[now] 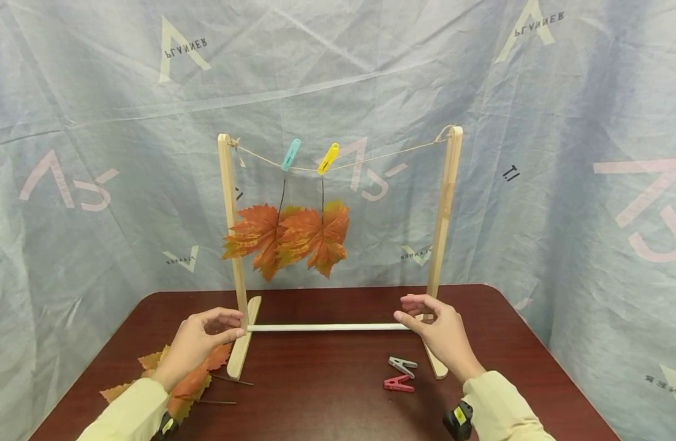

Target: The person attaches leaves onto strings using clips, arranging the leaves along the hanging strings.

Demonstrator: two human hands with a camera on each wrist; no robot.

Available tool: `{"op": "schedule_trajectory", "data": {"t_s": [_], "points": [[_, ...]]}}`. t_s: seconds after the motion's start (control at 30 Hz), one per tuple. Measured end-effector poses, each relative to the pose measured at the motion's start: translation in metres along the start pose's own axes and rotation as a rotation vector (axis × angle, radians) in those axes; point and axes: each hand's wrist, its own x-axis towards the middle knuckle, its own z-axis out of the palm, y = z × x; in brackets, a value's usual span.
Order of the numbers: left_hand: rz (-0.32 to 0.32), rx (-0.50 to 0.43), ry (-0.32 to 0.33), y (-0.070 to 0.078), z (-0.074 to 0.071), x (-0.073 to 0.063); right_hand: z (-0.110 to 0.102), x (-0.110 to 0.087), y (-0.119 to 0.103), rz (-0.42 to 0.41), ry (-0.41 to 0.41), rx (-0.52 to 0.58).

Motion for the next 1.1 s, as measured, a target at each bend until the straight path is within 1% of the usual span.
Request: {"op": "schedule_trajectory", "data": {"t_s": [0.23,0.43,0.53,0.67,0.8,0.97,1.03,1.1], "points": [[-0.008,0.006,-0.003,-0.012,0.005,-0.006,0.002,-0.013,0.016,0.049,0.0,-0.04],[-0.054,0.007,-0.007,-0.025,0.008,-0.014,0.009,-0.024,0.029,0.094,-0.015,-0.015],[-0.064,0.038,0.006,-0.032,0.008,-0.018,0.011,-0.029,0.036,0.102,-0.024,-0.001],[-0.057,0.08,0.008,-0.041,0.008,-0.022,0.014,-0.033,0.044,0.113,-0.023,0.014],[-0.044,0.094,-0.014,-0.051,0.008,-0.025,0.017,-0.038,0.052,0.137,-0.032,0.025],[-0.036,0.086,-0.058,-0.063,0.008,-0.03,0.021,-0.043,0.06,0.131,-0.049,-0.001],[-0.032,0.085,-0.074,-0.067,0.009,-0.032,0.023,-0.046,0.062,0.148,-0.07,0.002],[-0.028,0.089,-0.08,-0.071,0.009,-0.033,0.024,-0.048,0.065,0.183,-0.099,0.013]]}}
